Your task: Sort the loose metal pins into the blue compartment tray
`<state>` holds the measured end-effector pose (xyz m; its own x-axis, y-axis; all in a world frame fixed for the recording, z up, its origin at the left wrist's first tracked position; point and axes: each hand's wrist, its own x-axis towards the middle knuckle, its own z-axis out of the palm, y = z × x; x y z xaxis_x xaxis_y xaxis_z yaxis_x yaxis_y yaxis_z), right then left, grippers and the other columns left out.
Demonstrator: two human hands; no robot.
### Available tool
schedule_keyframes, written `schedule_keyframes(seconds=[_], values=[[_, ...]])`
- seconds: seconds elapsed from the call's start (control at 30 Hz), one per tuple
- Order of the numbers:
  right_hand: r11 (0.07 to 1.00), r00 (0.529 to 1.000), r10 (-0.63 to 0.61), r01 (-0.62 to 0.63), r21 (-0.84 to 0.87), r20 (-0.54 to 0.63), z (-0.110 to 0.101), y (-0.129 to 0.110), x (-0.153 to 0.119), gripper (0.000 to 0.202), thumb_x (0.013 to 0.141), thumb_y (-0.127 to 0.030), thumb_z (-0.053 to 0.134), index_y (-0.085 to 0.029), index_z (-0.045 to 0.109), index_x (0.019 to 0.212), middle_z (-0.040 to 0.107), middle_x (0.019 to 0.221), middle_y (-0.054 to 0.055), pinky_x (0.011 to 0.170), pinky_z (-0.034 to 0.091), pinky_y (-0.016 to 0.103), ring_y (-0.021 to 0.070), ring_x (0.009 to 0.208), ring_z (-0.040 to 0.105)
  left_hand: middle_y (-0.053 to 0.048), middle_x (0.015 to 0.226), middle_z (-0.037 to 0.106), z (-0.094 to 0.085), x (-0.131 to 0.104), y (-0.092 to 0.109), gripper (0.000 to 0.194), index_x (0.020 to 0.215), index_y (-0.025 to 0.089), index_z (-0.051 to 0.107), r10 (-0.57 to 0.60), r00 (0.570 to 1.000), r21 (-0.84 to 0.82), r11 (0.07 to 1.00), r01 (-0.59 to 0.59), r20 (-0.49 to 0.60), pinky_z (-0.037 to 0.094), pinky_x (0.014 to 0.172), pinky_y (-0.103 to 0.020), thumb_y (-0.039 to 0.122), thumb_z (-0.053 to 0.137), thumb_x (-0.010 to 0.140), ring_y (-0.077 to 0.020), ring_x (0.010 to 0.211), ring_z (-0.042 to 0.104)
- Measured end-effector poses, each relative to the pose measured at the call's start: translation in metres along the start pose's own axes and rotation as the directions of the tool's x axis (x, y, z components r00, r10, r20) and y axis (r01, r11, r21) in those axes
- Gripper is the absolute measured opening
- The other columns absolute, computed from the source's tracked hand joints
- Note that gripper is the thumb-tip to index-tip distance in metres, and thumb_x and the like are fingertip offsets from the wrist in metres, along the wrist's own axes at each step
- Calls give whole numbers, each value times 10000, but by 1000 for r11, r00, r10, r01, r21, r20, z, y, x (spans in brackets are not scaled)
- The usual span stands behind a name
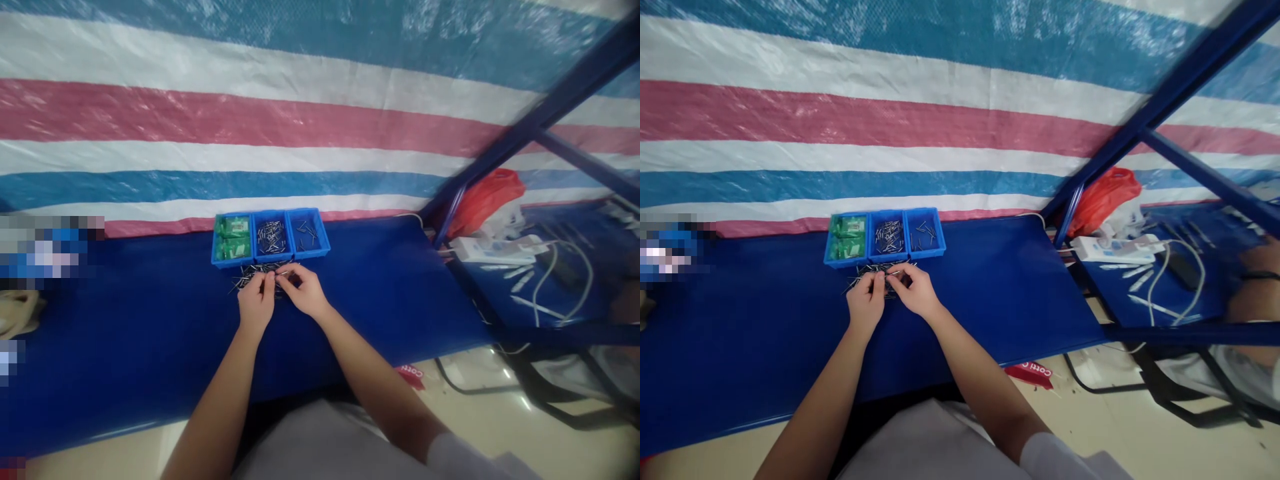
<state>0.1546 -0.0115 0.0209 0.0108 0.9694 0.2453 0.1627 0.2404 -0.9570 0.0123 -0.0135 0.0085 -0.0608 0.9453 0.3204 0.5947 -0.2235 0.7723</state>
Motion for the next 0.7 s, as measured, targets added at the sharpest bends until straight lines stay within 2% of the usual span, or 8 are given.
schedule_keyframes(seconds=[0.3,0.53,0.7], values=[[999,998,15,-13,-36,66,-2,-1,-1,171,923,-354,557,-218,653,959,688,885,26,731,511,278,163,780,638,1,813,721,0,-1,3,253,1042,221,656,-18,1000,-111,994,20,18,513,710,-239,415,556,915,-125,701,681],[999,997,14,-10,-50,76,-4,-1,-1,194,930,-386,550,-223,654,941,683,882,29,726,504,275,168,787,642,-3,815,726,0,-1,6,243,1031,227,667,21,999,-112,994,-18,25,520,720,-242,406,542,925,-123,693,678],[995,994,-4,14,-98,108,-6,-5,-1,295,974,-415,471,-208,632,839,652,769,13,705,477,264,152,726,619,6,729,704,-1,0,6,247,962,217,667,14,999,-84,996,-11,36,501,690,-236,420,529,930,-123,657,662]])
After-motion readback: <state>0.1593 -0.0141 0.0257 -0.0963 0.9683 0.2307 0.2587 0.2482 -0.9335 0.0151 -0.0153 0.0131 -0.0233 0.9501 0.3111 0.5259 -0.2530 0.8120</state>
